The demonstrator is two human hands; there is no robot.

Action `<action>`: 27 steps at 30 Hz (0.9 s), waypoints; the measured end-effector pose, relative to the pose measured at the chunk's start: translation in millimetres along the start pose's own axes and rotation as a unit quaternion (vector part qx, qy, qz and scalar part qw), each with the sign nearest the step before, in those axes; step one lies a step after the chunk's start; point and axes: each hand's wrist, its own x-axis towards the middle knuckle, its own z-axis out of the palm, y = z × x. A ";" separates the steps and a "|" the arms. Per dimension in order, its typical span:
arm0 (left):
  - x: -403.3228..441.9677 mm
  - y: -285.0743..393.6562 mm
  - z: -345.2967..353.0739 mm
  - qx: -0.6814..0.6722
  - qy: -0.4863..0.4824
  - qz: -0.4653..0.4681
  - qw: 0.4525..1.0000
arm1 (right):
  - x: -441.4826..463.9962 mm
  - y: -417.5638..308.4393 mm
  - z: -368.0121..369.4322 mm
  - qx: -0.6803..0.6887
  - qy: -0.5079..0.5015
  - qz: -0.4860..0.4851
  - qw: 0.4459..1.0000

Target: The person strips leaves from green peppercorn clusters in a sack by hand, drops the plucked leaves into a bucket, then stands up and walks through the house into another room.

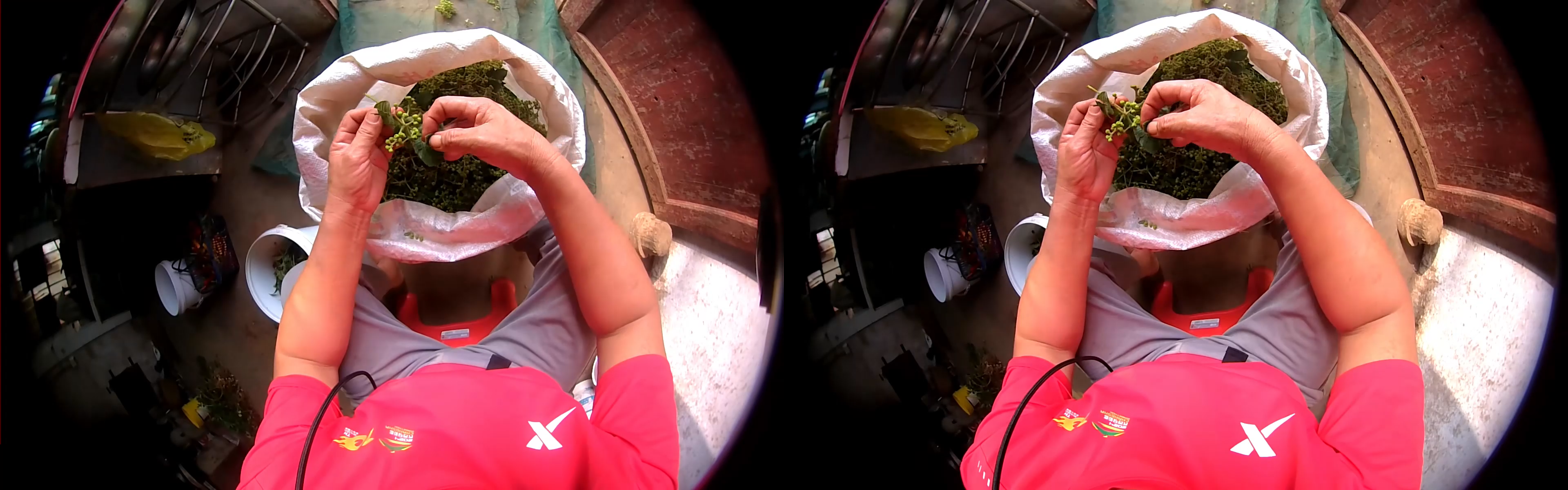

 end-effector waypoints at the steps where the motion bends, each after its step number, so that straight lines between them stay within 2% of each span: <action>1: -0.6 0.0 0.8 0.000 0.000 0.000 1.000 | 0.8 1.4 1.1 -0.009 -0.006 0.026 1.000; 2: -1.9 0.3 2.1 0.008 -0.002 -0.002 1.000 | 1.4 2.0 2.7 -0.018 -0.011 0.052 0.998; 3: -2.5 0.6 3.2 0.017 -0.004 -0.004 1.000 | -0.2 -1.5 7.1 -0.035 0.033 0.038 0.998; 4: -2.1 0.2 2.9 0.017 -0.004 -0.005 1.000 | -0.2 -2.5 5.1 -0.035 0.034 0.038 0.998; 6: -1.4 0.0 3.5 0.030 -0.033 -0.002 0.999 | 0.7 -3.1 -3.3 -0.139 0.156 -0.001 0.978; 7: -2.4 0.6 5.1 0.030 -0.033 -0.002 0.999 | 0.9 -5.2 -6.4 -0.216 0.196 -0.054 0.955; 8: -3.5 1.6 7.6 0.054 -0.020 -0.007 0.998 | -1.2 -8.2 -7.5 -0.233 0.218 -0.067 0.945; 10: -3.2 2.8 9.9 0.078 -0.008 -0.009 0.997 | 0.1 -4.0 -9.0 -0.211 0.225 -0.085 0.947; 14: -1.6 3.3 3.9 0.039 0.021 -0.032 0.999 | -1.2 -5.3 -6.6 -0.199 0.233 -0.084 0.948; 16: -0.5 4.2 0.4 0.013 0.027 -0.035 0.999 | -1.9 -8.5 -8.6 -0.139 0.270 -0.080 0.949; 20: 1.0 4.9 -5.6 0.011 0.070 -0.028 0.997 | -1.2 -2.6 -18.2 -0.105 0.336 -0.107 0.930; 27: -0.6 5.4 0.2 -0.002 0.065 -0.061 0.996 | -5.6 -8.7 -16.9 -0.090 0.305 -0.099 0.943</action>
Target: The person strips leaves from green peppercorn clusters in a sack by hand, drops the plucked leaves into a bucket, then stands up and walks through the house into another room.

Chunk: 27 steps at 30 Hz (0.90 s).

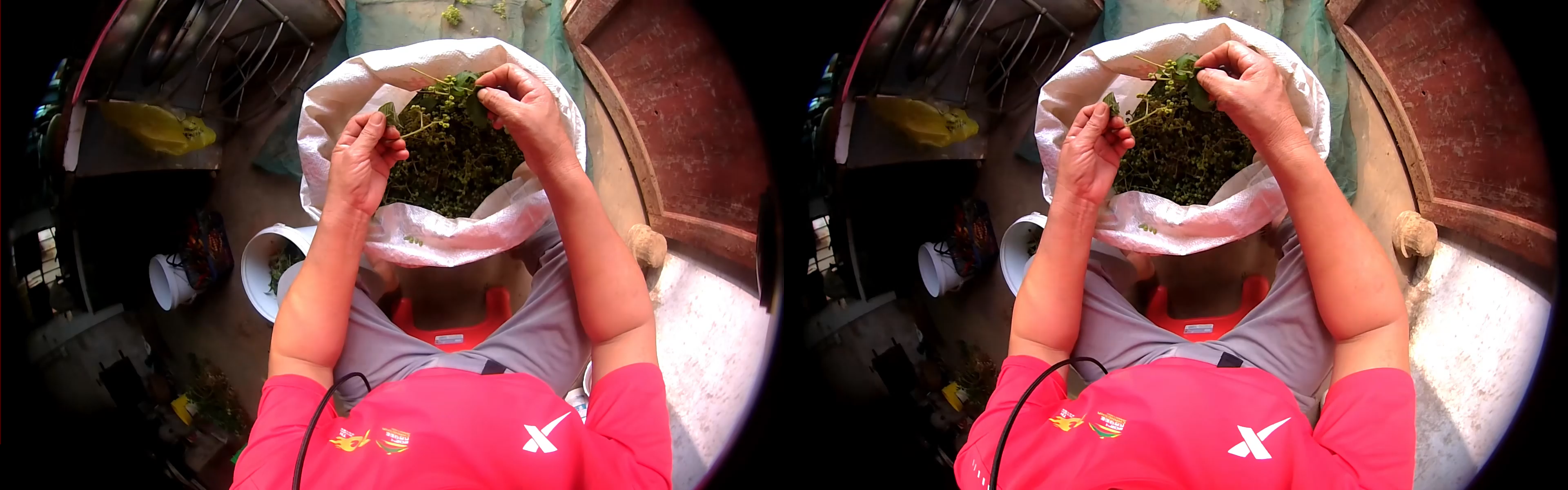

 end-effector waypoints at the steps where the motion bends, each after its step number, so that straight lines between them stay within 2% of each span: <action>1: -0.1 -0.1 0.4 -0.001 0.001 0.000 1.000 | 0.1 0.4 0.3 -0.001 -0.002 0.001 1.000; 4: -0.4 0.0 0.6 0.006 -0.004 0.001 1.000 | 0.6 2.1 0.6 0.018 -0.007 -0.003 1.000; 7: -0.8 0.0 0.8 0.009 -0.019 0.001 1.000 | 0.2 2.4 0.3 -0.052 -0.012 -0.010 0.999; 9: -2.0 0.8 2.1 0.040 -0.039 -0.011 0.998 | -1.0 -0.1 1.1 0.086 -0.040 0.051 0.994; 10: -2.6 1.2 4.1 0.040 -0.039 -0.010 0.998 | 0.8 2.0 0.7 0.085 -0.041 0.050 0.994; 11: -3.7 1.2 7.1 0.073 -0.029 -0.019 0.997 | 3.1 6.8 -0.1 -0.075 -0.027 -0.016 0.997; 12: -5.8 0.9 9.0 0.107 -0.018 -0.029 0.994 | 3.0 11.0 -0.3 -0.233 -0.013 -0.081 0.969; 13: -7.1 -0.1 9.0 0.106 -0.019 -0.029 0.994 | 1.8 12.7 -0.7 -0.363 -0.035 -0.038 0.930; 16: -5.1 0.1 9.7 0.138 -0.003 -0.039 0.990 | 0.1 8.1 -1.6 -0.322 -0.051 -0.021 0.945; 18: -6.7 1.7 6.6 0.149 -0.009 -0.054 0.987 | -1.2 -0.5 -2.6 -0.096 -0.092 -0.004 0.991; 19: -8.8 1.5 6.4 0.146 -0.004 -0.055 0.988 | -1.7 2.0 -2.0 -0.097 -0.096 -0.002 0.991; 21: -10.1 3.8 9.2 0.148 -0.028 -0.052 0.987 | -1.9 8.5 -0.8 -0.294 -0.045 -0.138 0.945; 23: -10.0 3.7 10.1 0.162 -0.026 -0.053 0.985 | -6.0 7.2 1.9 -0.337 -0.033 -0.146 0.929; 25: -12.1 6.5 12.3 0.193 -0.033 -0.066 0.978 | -10.3 -4.3 6.1 -0.085 -0.078 -0.090 0.989; 27: -12.8 7.4 12.6 0.196 -0.041 -0.065 0.978 | -8.2 2.0 5.9 -0.080 -0.081 -0.088 0.990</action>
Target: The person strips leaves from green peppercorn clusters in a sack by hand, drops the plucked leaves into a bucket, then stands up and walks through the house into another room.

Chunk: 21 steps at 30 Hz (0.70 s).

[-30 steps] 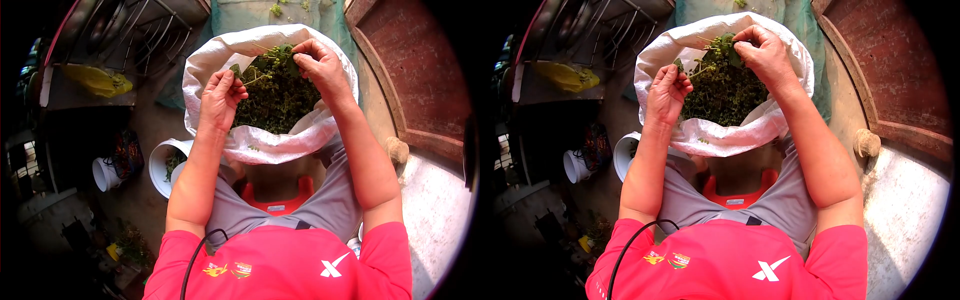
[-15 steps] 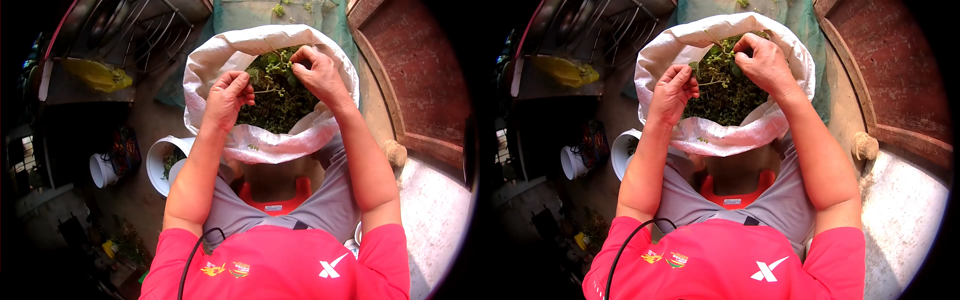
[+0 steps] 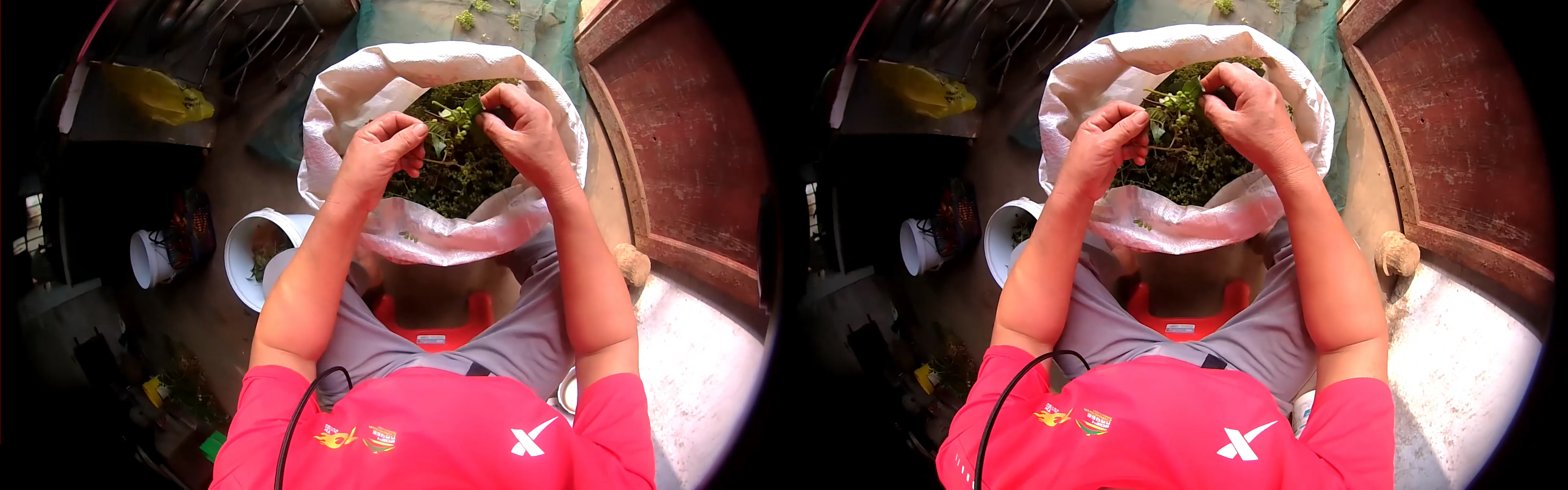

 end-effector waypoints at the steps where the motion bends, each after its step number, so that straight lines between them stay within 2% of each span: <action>1: 0.4 0.2 0.9 0.010 -0.016 0.001 1.000 | 2.2 8.5 -1.0 -0.101 0.015 0.001 0.995; 2: 0.0 0.4 1.9 0.010 -0.019 0.001 1.000 | 4.0 12.0 -2.3 -0.202 0.033 0.000 0.979; 3: -0.6 0.7 2.5 0.030 -0.020 -0.008 0.999 | 4.3 6.8 -2.0 -0.139 0.049 -0.041 0.988; 4: -0.9 1.2 2.2 0.047 -0.015 -0.014 0.999 | 4.7 -0.9 -4.0 -0.141 0.043 -0.047 0.988; 6: -2.8 2.4 1.3 0.036 -0.007 -0.015 0.999 | 1.2 -12.0 -6.9 0.060 0.023 0.054 0.996; 11: -1.4 1.9 0.3 0.041 -0.020 -0.009 0.999 | 3.2 -7.4 -7.8 0.027 0.040 0.005 0.999; 13: -1.5 1.7 -1.0 0.036 -0.015 -0.008 0.999 | 0.7 -13.4 -11.2 0.139 -0.024 0.015 0.990; 14: -1.4 2.3 -0.9 0.045 -0.020 0.000 0.999 | 1.9 -6.5 -9.1 0.138 -0.027 0.016 0.990; 15: -1.8 2.1 0.1 0.054 -0.028 0.008 0.998 | 3.9 0.7 -4.5 -0.058 -0.006 -0.015 0.998; 16: -1.8 1.6 0.2 0.054 -0.032 0.007 0.998 | 4.2 4.2 -3.3 -0.252 0.018 -0.046 0.966; 18: -1.3 2.9 -0.8 0.079 -0.039 -0.025 0.996 | 1.2 -3.7 -5.7 -0.239 0.024 -0.088 0.967; 19: -2.3 3.2 0.2 0.074 -0.045 -0.026 0.996 | -1.5 -11.4 -5.3 -0.077 0.009 -0.029 0.997; 20: -2.8 4.0 0.5 0.069 -0.040 -0.024 0.996 | -3.2 -15.0 -4.7 0.088 -0.008 0.036 0.995; 21: -3.7 4.0 1.3 0.091 -0.052 -0.024 0.994 | -4.6 -14.3 -5.6 0.083 0.004 0.040 0.996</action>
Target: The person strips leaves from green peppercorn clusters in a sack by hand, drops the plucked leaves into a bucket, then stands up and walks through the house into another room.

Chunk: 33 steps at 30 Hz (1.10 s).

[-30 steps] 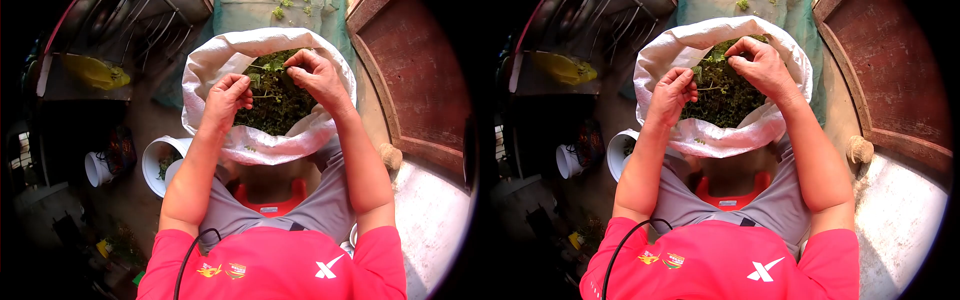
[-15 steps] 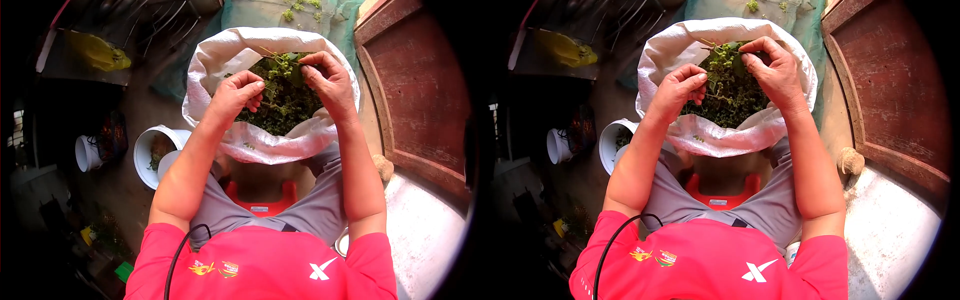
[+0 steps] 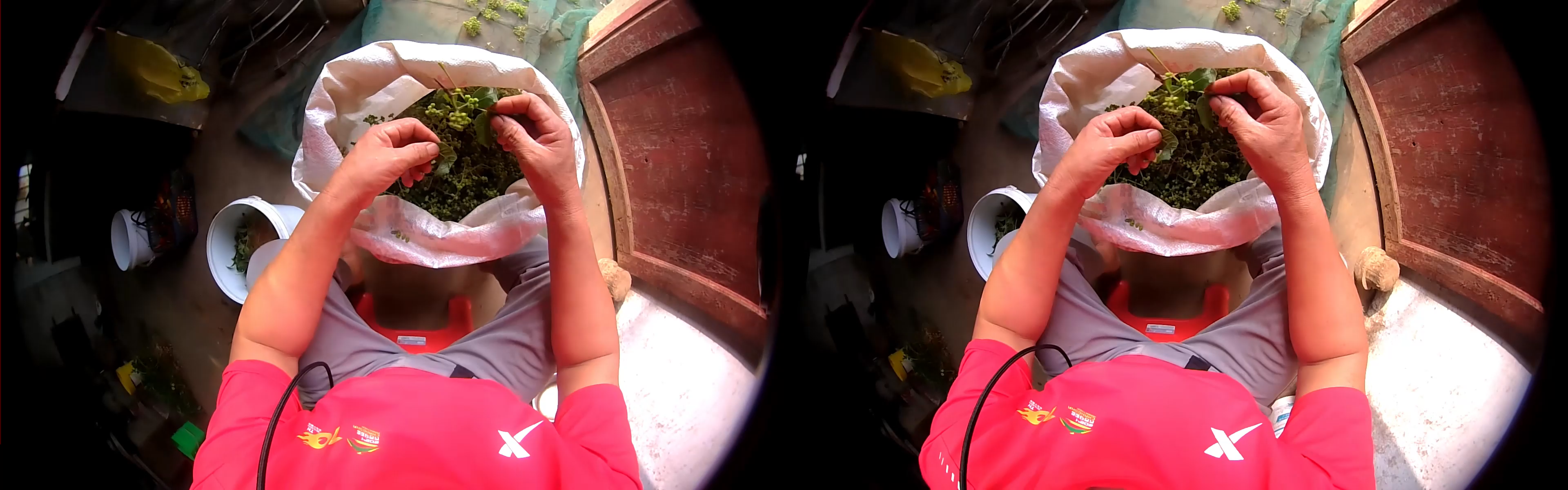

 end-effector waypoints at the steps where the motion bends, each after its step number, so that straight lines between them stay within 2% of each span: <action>1: -0.8 0.2 1.5 0.025 -0.016 -0.001 1.000 | -1.0 1.7 1.0 0.000 0.002 0.004 1.000; 3: -1.4 1.7 4.3 0.061 -0.017 -0.005 0.998 | 3.5 3.7 2.3 -0.076 0.043 -0.008 0.996; 7: -1.7 0.8 2.1 0.070 0.006 0.006 0.998 | 1.9 1.2 4.0 -0.046 0.017 0.009 0.999; 9: -0.3 -0.6 3.0 -0.027 0.029 0.064 0.997 | 1.7 2.0 6.6 -0.036 0.010 0.003 0.999; 11: 3.2 -6.3 2.7 -0.056 0.027 0.085 0.994 | 1.5 2.7 8.5 -0.017 0.001 -0.009 1.000; 13: 3.1 -7.3 7.7 -0.139 -0.020 0.103 0.985 | -0.2 2.5 10.9 -0.001 -0.018 0.008 1.000; 17: 4.4 -9.2 9.6 -0.162 -0.046 0.109 0.980 | -0.2 2.3 12.8 0.032 -0.039 0.008 0.999; 19: 4.9 -7.4 8.3 -0.083 0.005 0.135 0.987 | 2.4 3.7 9.2 0.025 -0.021 0.007 0.999; 23: 1.9 -3.1 5.0 -0.072 0.004 0.138 0.988 | 5.3 5.5 1.9 0.004 0.013 0.002 1.000; 26: -0.2 -0.6 -2.3 -0.011 -0.040 0.103 0.994 | 8.4 9.4 -4.0 0.005 0.056 -0.004 0.998; 28: 0.5 -2.5 -5.2 0.080 -0.063 0.061 0.993 | 9.4 7.3 -7.6 0.012 0.093 0.002 0.996; 29: -0.4 -2.7 -4.8 0.177 -0.045 0.057 0.982 | 9.4 7.1 -8.4 0.010 0.094 0.000 0.996; 31: -1.0 -12.4 1.3 0.302 0.019 0.193 0.933 | 8.2 7.5 -8.2 0.039 0.082 0.015 0.996; 33: 1.7 -13.0 1.5 0.287 0.040 0.198 0.936 | 6.8 7.4 -6.1 0.066 0.064 0.025 0.995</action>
